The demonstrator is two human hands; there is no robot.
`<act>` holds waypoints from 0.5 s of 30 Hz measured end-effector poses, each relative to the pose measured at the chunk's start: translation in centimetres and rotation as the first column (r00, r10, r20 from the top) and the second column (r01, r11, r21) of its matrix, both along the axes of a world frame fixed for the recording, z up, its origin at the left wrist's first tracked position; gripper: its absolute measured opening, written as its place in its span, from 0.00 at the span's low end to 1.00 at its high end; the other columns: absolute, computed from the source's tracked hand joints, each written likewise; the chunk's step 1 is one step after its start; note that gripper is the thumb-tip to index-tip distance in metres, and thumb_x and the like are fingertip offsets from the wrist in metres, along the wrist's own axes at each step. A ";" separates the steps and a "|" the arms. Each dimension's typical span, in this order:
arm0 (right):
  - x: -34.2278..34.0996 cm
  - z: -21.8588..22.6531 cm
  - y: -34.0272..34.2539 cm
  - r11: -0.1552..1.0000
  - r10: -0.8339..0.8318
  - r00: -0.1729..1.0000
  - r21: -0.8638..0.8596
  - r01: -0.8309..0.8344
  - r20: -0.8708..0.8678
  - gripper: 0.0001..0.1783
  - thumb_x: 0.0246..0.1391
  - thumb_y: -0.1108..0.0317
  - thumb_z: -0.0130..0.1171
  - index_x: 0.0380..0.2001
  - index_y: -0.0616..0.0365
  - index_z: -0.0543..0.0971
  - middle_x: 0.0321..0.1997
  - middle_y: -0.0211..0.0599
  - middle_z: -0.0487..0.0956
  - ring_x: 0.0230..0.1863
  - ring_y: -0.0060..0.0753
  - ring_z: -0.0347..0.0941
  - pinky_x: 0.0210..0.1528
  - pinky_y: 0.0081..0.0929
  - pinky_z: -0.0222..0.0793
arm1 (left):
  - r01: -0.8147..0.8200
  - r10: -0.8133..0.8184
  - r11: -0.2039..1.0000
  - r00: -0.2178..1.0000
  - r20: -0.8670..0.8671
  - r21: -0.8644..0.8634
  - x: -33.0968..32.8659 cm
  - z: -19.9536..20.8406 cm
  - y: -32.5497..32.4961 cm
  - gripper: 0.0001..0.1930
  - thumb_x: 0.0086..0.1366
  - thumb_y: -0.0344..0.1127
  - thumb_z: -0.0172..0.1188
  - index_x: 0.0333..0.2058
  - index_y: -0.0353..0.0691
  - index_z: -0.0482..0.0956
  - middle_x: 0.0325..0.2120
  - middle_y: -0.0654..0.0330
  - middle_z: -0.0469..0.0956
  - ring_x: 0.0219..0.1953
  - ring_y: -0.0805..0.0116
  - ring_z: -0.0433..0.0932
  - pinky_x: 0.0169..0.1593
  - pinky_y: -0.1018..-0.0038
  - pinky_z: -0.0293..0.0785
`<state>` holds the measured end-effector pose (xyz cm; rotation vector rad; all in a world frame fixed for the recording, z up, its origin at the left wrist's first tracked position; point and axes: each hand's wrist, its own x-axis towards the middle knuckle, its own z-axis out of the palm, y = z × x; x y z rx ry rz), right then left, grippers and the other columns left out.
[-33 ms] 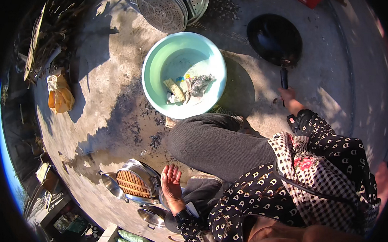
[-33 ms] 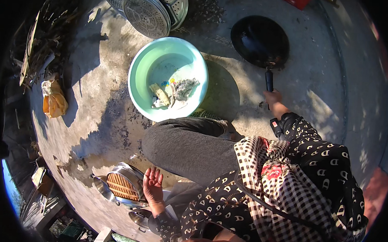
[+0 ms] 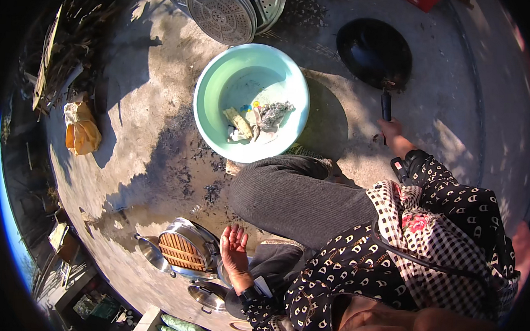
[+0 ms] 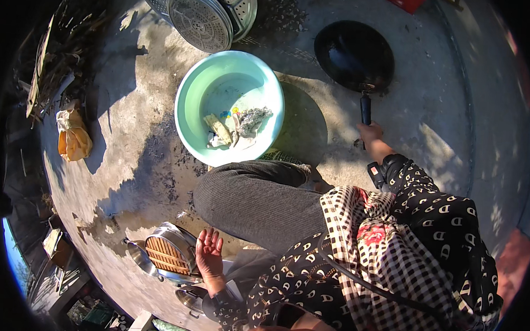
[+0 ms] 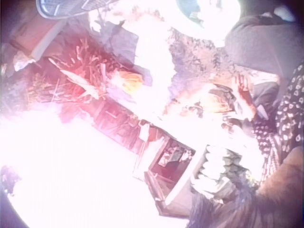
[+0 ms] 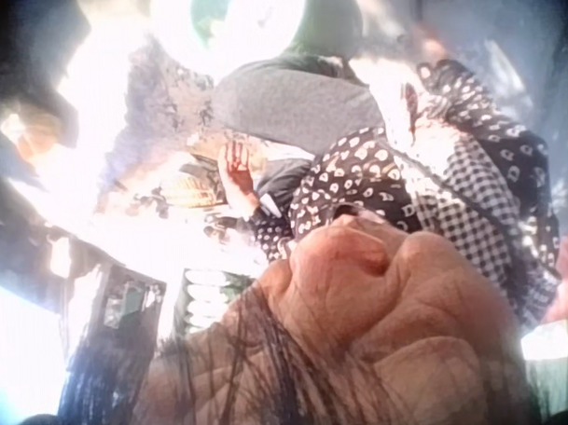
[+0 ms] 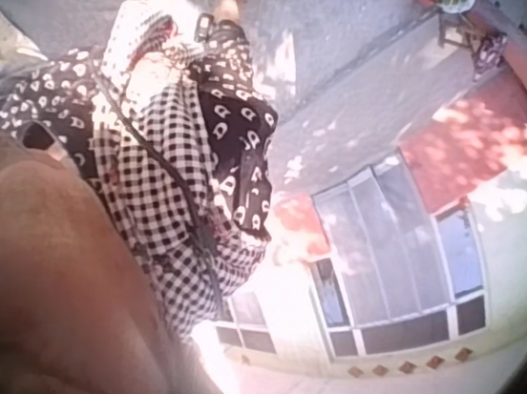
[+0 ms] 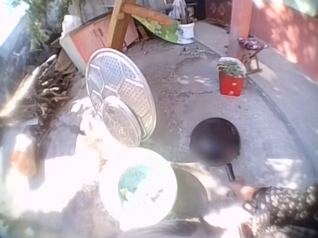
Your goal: The person scrubs a black wok with a steel wool pad, rinses it, and sets it aside. They then scrub and rinse a light green plastic basin, followed by rinsing their hands in a metal bowl.
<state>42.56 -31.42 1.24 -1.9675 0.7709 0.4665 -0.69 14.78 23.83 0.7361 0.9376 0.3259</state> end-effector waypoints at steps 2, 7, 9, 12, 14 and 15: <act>-0.3 1.2 2.9 0.993 -0.047 0.998 0.105 0.051 -0.041 0.16 0.52 0.58 0.69 0.30 0.58 0.75 0.20 0.31 0.75 0.18 0.27 0.71 0.20 0.33 0.67 | -0.016 0.016 1.000 1.000 -0.019 0.014 0.0 -0.3 -0.1 0.26 0.70 0.47 0.59 0.59 0.36 0.71 0.56 0.45 0.76 0.56 0.54 0.77 0.57 0.60 0.78; 2.1 6.0 9.7 0.888 -0.099 0.993 0.444 0.120 -0.069 0.15 0.58 0.58 0.66 0.32 0.56 0.74 0.21 0.30 0.75 0.20 0.28 0.73 0.22 0.31 0.71 | -0.039 0.039 0.999 0.999 0.001 -0.008 -0.3 -1.1 0.1 0.26 0.70 0.47 0.59 0.59 0.36 0.71 0.55 0.46 0.76 0.55 0.55 0.78 0.57 0.61 0.79; 2.8 7.9 12.2 0.832 -0.119 0.989 0.534 0.150 -0.093 0.15 0.60 0.57 0.65 0.34 0.57 0.74 0.22 0.31 0.76 0.22 0.29 0.74 0.23 0.31 0.74 | -0.039 0.039 0.999 0.999 0.022 -0.017 -0.8 -1.6 0.2 0.26 0.70 0.47 0.59 0.58 0.35 0.71 0.55 0.46 0.76 0.55 0.56 0.78 0.56 0.61 0.79; 5.0 10.2 16.3 0.686 -0.059 0.998 0.727 0.021 0.026 0.12 0.60 0.59 0.64 0.33 0.55 0.74 0.25 0.33 0.78 0.26 0.29 0.77 0.27 0.30 0.75 | -0.042 0.043 0.999 0.999 0.020 -0.025 -1.1 -2.3 0.1 0.25 0.70 0.46 0.59 0.58 0.35 0.72 0.55 0.46 0.77 0.54 0.56 0.79 0.55 0.62 0.80; 6.8 10.6 19.8 0.688 -0.034 0.999 0.723 0.054 -0.042 0.13 0.60 0.57 0.65 0.34 0.53 0.75 0.26 0.32 0.79 0.27 0.29 0.78 0.29 0.30 0.76 | -0.054 0.055 0.997 0.998 0.008 -0.051 -1.3 -3.0 0.0 0.26 0.71 0.46 0.58 0.59 0.34 0.70 0.55 0.46 0.76 0.53 0.56 0.80 0.55 0.61 0.80; 7.5 10.6 21.3 0.682 -0.018 0.997 0.729 0.062 -0.069 0.13 0.60 0.56 0.65 0.35 0.52 0.76 0.27 0.31 0.79 0.28 0.29 0.78 0.30 0.30 0.76 | -0.055 0.056 0.997 0.998 0.022 -0.058 -1.2 -3.4 0.0 0.26 0.71 0.46 0.58 0.59 0.33 0.69 0.55 0.46 0.76 0.53 0.56 0.80 0.54 0.61 0.80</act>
